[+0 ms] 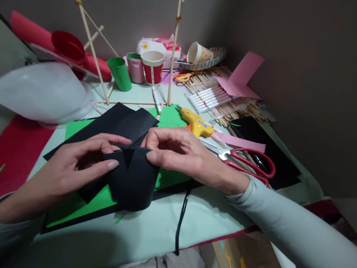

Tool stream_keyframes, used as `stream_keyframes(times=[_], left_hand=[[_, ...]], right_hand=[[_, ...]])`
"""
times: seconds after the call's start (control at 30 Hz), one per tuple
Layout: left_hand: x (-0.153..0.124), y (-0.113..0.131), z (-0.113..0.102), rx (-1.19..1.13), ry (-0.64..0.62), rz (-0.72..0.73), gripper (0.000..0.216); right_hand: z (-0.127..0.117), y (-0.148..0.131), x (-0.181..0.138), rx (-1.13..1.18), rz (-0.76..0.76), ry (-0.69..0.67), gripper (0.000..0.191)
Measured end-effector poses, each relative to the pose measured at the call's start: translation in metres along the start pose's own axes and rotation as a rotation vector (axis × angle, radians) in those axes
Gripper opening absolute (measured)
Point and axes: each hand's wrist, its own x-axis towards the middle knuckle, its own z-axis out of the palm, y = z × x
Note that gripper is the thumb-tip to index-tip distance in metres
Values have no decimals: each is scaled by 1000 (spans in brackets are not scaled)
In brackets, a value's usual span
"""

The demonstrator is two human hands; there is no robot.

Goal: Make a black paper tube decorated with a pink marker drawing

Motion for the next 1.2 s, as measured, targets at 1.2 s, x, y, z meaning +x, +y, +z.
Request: stream_keyframes(times=[1.2], left_hand=[[-3,15,11,-242,-19,-172,14]], right_hand=[[16,1,5,-354,91,82,34]])
